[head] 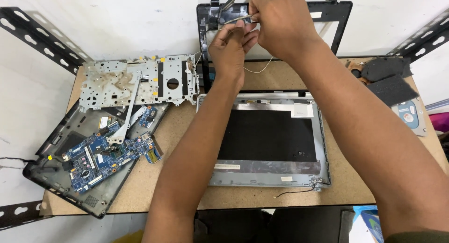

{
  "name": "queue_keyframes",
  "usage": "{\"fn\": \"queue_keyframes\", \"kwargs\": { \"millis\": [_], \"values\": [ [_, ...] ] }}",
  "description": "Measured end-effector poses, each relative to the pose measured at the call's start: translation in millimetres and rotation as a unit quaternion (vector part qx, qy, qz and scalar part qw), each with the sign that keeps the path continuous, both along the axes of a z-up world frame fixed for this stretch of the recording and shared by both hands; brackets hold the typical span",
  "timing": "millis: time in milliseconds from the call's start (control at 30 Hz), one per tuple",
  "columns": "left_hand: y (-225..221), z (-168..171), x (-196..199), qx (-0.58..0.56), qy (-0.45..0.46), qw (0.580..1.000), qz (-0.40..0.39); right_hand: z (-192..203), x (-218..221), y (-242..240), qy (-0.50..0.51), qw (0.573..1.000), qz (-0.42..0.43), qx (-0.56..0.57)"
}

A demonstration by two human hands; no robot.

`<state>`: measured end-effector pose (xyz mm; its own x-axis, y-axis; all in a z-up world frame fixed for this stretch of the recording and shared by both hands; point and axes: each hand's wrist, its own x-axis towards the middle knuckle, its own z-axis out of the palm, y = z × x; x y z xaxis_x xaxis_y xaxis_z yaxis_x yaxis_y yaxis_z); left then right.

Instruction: Disassembling a laptop screen unit by removing screws and disconnecting internal cables

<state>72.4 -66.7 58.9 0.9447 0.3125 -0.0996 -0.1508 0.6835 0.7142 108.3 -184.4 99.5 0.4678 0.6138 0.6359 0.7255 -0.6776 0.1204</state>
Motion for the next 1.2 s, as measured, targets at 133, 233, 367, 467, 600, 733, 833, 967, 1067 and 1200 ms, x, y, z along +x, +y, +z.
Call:
{"fn": "queue_keyframes", "kwargs": {
  "millis": [133, 233, 367, 467, 600, 733, 833, 967, 1067, 1200],
  "values": [
    [-2, -1, 1, -0.012, -0.008, 1.0, 0.007, 1, -1, -1, 0.011, 1.0, 0.01, 0.007],
    [-2, 3, -4, -0.005, -0.009, 1.0, 0.006, 3, -2, -1, 0.015, 1.0, 0.001, 0.002],
    [-2, 3, -4, -0.01, -0.009, 1.0, 0.006, 3, -2, -2, 0.012, 1.0, 0.001, -0.005],
    [-2, 1, -2, -0.014, -0.004, 1.0, 0.006, 4, -2, -3, 0.031, 0.999, -0.011, -0.008],
    [-3, -1, 0, -0.026, -0.012, 1.0, 0.005, 5, -2, -5, 0.034, 0.999, 0.012, -0.002],
    [-2, -8, 4, -0.042, -0.03, 0.999, -0.004, 5, 0, -9, 0.03, 0.998, 0.05, 0.009],
    [0, -3, -2, -0.018, -0.038, 0.999, -0.012, 11, -5, -11, 0.008, 0.997, 0.071, -0.019],
    [2, -3, -1, -0.025, -0.032, 0.999, -0.019, 8, -2, -11, -0.001, 0.996, 0.084, -0.016],
    [1, -5, 0, -0.029, -0.03, 0.999, -0.02, 7, -1, -9, -0.024, 0.996, 0.084, -0.016],
    [1, -7, 0, -0.03, -0.034, 0.999, -0.025, 13, -11, 0, -0.022, 0.998, 0.062, 0.002]
  ]
}}
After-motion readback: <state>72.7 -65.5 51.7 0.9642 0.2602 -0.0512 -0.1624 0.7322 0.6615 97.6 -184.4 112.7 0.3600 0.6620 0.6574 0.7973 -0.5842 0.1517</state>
